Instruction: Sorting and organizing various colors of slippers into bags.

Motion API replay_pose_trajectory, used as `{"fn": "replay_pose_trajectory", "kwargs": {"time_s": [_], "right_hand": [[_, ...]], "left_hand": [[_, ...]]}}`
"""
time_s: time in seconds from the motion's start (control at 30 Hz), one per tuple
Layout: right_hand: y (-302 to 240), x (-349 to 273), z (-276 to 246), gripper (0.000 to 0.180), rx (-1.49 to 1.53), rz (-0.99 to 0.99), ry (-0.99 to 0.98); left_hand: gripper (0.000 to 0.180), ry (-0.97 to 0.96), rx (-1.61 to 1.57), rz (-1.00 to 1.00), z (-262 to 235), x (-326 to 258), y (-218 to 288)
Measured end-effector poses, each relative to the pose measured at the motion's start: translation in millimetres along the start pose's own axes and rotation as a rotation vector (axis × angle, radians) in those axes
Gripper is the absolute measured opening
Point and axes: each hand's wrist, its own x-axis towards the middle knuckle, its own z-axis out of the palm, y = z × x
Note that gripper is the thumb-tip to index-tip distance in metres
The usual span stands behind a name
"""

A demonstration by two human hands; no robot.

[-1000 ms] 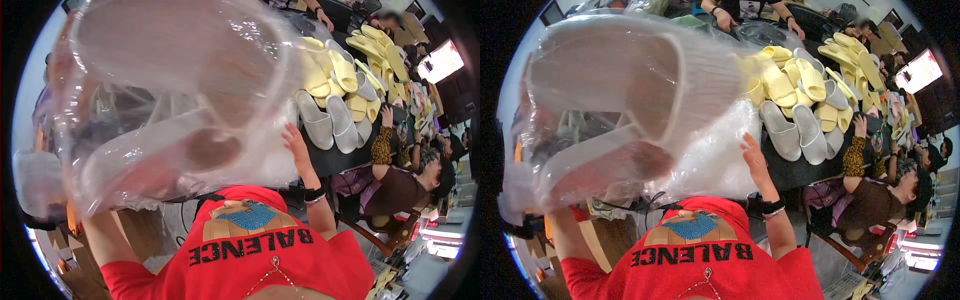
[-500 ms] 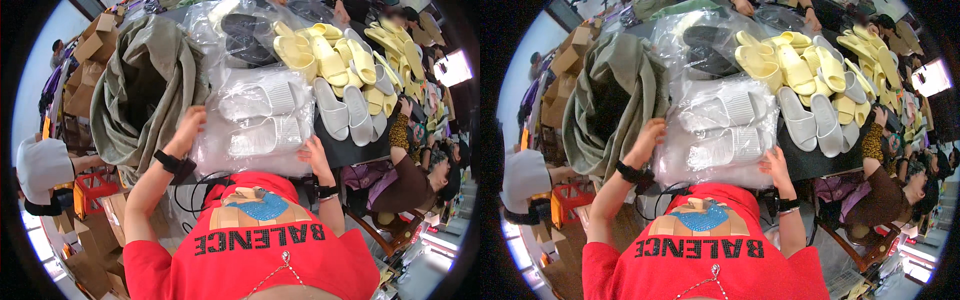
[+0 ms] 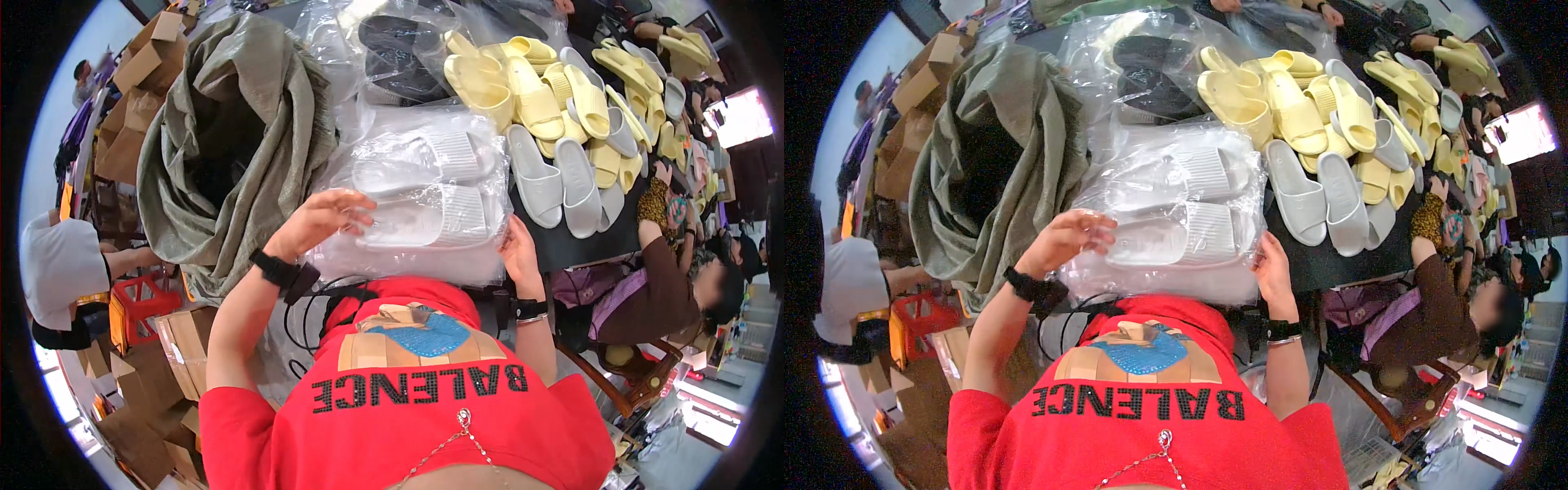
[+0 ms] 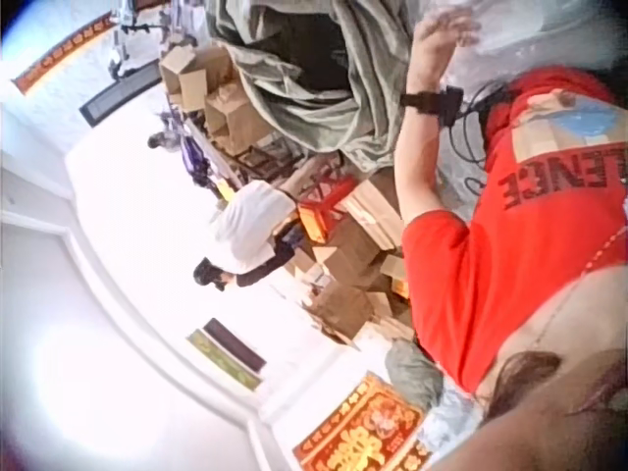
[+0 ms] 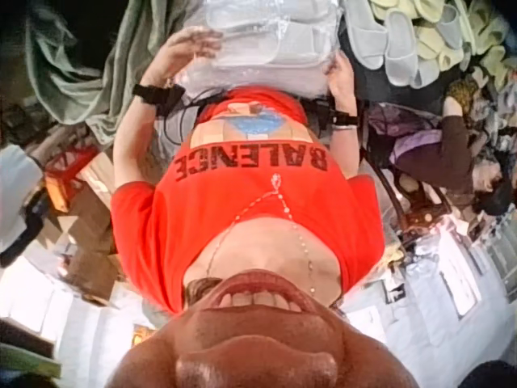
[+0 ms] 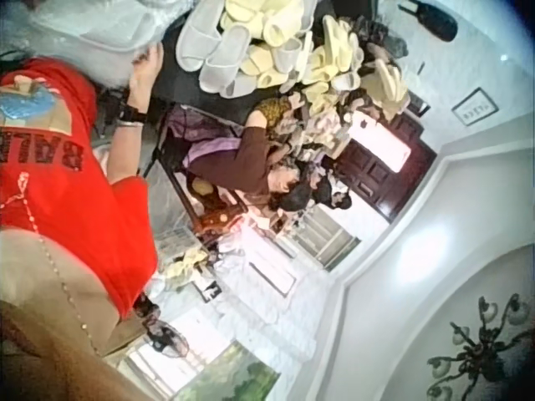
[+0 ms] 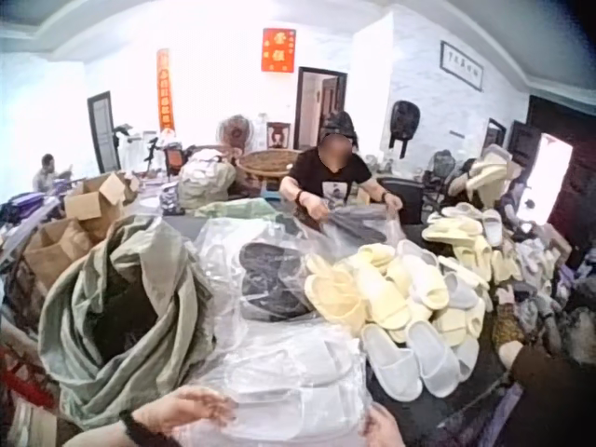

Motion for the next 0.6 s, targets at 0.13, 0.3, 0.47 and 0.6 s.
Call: {"fn": "replay_pose_trajectory", "kwargs": {"time_s": [0.13, 0.3, 0.47, 0.6], "right_hand": [[8, -5, 2, 0.015, -0.191, -0.032, -0.025], [11, -5, 1, 0.018, -0.353, -0.166, 0.084], [4, -9, 4, 0.025, -0.714, -0.275, 0.193], [0, -19, 3, 0.038, -0.701, -0.166, 0.124]], "left_hand": [[0.063, -0.085, -0.408, -0.374, -15, -22, -16], [0.051, -0.042, -0.306, -0.288, 13, -9, -2], [0.043, -0.247, 1.105, -0.074, -15, 33, -27], [0.052, -0.196, 1.767, 0.15, -12, 58, -45]]}}
